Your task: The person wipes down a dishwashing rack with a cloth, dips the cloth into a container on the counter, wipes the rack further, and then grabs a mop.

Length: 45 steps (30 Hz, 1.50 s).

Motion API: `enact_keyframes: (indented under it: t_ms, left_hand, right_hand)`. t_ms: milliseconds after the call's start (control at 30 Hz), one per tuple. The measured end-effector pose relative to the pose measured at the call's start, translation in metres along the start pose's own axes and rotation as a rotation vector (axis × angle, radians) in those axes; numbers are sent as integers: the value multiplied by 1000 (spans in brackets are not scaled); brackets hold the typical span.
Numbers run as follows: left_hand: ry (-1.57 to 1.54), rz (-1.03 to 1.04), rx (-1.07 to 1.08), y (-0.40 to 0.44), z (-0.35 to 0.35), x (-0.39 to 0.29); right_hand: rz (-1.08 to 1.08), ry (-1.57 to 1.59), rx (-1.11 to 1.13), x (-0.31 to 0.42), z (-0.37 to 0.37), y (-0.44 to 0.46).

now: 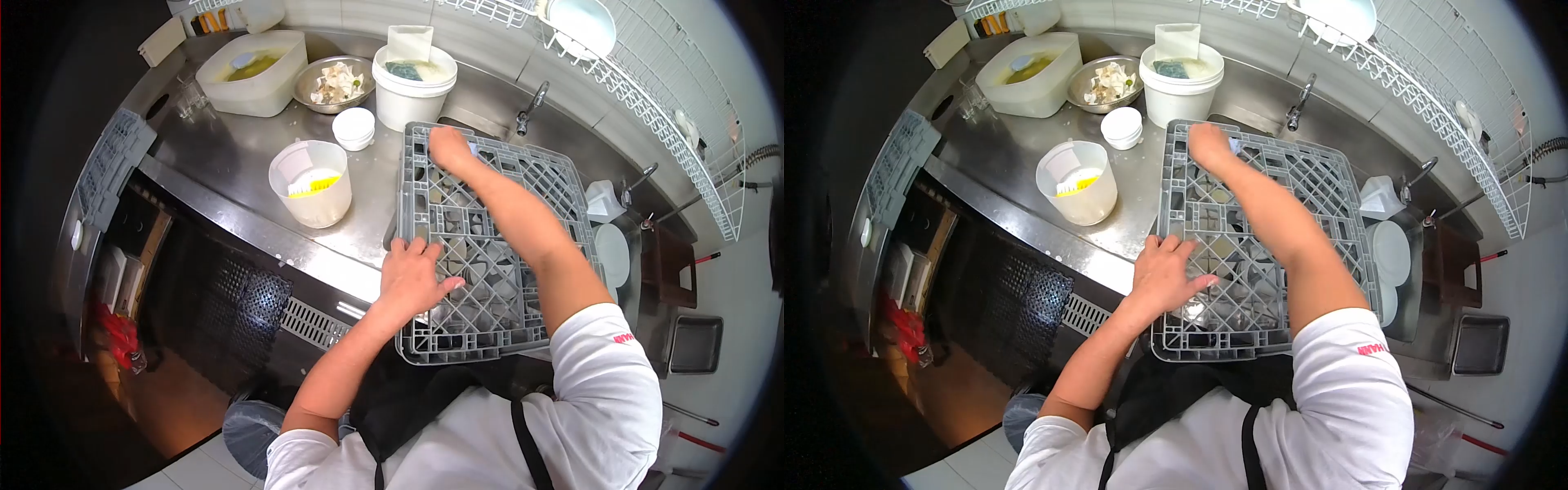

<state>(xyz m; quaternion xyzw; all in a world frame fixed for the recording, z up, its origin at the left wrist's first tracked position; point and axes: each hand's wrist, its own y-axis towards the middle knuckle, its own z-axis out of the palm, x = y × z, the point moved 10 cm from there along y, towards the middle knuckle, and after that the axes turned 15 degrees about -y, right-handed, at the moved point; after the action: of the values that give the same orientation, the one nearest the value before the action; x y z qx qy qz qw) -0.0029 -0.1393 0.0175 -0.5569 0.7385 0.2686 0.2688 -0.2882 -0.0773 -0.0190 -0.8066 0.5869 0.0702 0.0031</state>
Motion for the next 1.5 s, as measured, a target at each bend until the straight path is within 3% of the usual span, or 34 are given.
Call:
enact_keyframes:
  t_ms: [167, 267, 400, 567, 700, 800, 967, 1067, 1167, 1267, 1367, 1500]
  left_hand:
    - [-8, -3, -16, 0, -2, -1]
    - [-9, 8, -15, 0, 0, -2]
    - [0, -27, 34, 0, 2, 0]
    - [22, -18, 42, 0, 6, -1]
    - [48, 16, 19, 1, 5, -4]
    - [40, 41, -17, 0, 4, -4]
    - [-5, -3, 25, 0, 3, -2]
    - [2, 5, 18, -1, 3, -3]
    - [13, 9, 11, -1, 5, -1]
    - [16, 0, 27, 0, 5, 0]
    - [13, -2, 22, 0, 3, 0]
    - [10, -17, 37, 0, 5, 2]
  right_hand:
    - [-162, 138, -108, -16, -2, -6]
    - [20, 483, -106, -54, -7, -18]
    - [19, 85, 40, -49, -5, -49]
    - [40, -38, 121, -23, -24, -50]
    - [97, -10, -58, -27, -1, -36]
    - [-105, 69, -75, -31, 3, -43]
    - [-165, 347, 99, -47, 9, -39]
    - [-176, -31, 144, -30, 15, -27]
    - [96, -27, 8, -35, 20, -26]
    - [89, 43, -60, -32, 16, -37]
    - [-58, 246, -81, -41, -6, -51]
    - [314, 681, -135, -94, -6, -44]
